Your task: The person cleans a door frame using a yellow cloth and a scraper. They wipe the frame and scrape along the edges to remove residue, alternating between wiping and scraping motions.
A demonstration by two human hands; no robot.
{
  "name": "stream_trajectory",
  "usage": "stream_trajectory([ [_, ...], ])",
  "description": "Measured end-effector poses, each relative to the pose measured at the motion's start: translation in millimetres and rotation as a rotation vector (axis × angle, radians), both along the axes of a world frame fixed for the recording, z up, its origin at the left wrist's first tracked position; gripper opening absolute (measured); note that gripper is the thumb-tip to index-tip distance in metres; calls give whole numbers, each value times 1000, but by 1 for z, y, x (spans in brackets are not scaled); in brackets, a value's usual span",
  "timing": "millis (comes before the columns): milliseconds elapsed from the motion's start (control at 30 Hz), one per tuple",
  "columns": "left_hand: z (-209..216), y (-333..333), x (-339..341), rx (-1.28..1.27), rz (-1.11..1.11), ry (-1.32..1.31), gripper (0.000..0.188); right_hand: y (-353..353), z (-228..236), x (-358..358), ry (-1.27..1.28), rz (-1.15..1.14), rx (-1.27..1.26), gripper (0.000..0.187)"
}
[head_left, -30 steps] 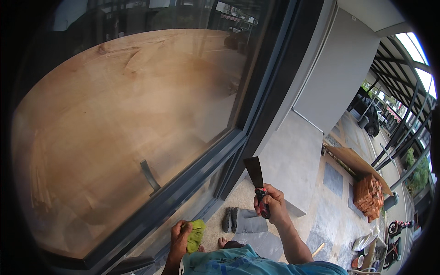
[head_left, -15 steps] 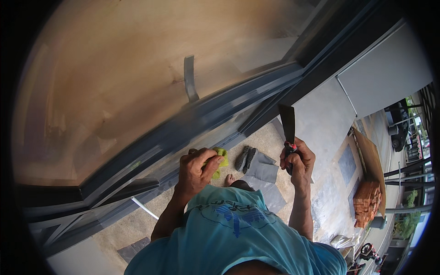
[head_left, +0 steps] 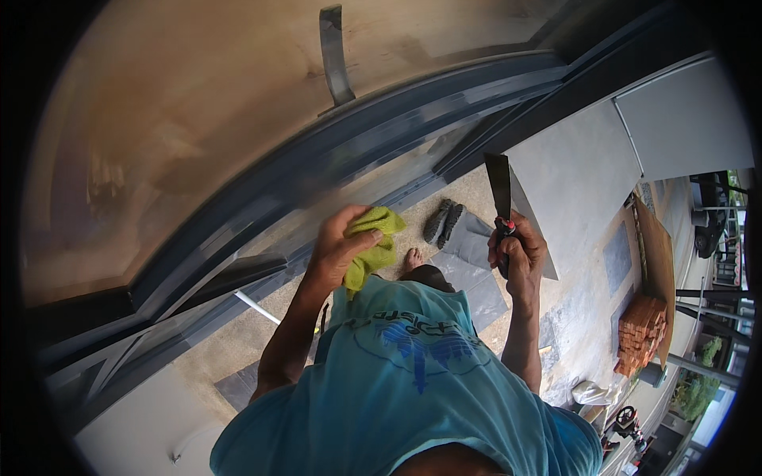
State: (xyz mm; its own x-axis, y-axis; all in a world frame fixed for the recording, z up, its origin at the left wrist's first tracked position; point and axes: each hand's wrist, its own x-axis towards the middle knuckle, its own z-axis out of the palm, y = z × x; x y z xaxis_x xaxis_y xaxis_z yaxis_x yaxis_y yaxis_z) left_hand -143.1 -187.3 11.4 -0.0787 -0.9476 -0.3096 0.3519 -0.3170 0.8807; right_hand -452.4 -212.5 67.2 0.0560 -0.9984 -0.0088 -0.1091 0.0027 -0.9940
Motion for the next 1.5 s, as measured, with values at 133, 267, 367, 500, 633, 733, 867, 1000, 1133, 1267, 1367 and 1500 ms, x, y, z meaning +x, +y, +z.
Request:
stream_trajectory([
  [133, -24, 15, 6, 207, 48, 435, 40, 14, -19, -13, -25, -33, 65, 45],
  [267, -91, 28, 19, 363, 6, 518, 41, 22, -46, -24, -117, -78, 190, 44],
  [367, -102, 37, 11, 459, 9, 532, 44, 29, -69, -34, -140, -58, 256, 44],
  [500, -85, 39, -8, 515, 137, 504, 47, 40, -103, -56, -191, -29, 304, 39],
  [633, -118, 35, -25, 453, -26, 65, 43, 55, -133, -72, -250, -31, 399, 39],
  [733, -118, 24, -46, 361, -32, 1, 44, 72, -153, -93, -248, -64, 452, 40],
  [867, -116, 0, -70, 305, -52, -187, 51, 101, -179, -122, -280, -134, 540, 43],
  [1000, -93, -29, -103, 242, -47, -10, 55, 119, -194, -142, -271, -198, 574, 43],
  [1133, -75, -49, -126, 182, -67, 58, 56, 128, -206, -161, -271, -238, 540, 42],
  [1267, -58, -68, -141, 82, -36, 128, 51, 128, -214, -171, -268, -300, 565, 37],
  [1367, -48, -81, -157, -67, -78, 60, 48, 127, -223, -177, -235, -315, 556, 37],
  [1500, -41, -104, -189, -307, 12, -224, 53, 129, -231, -181, -250, -355, 512, 37],
])
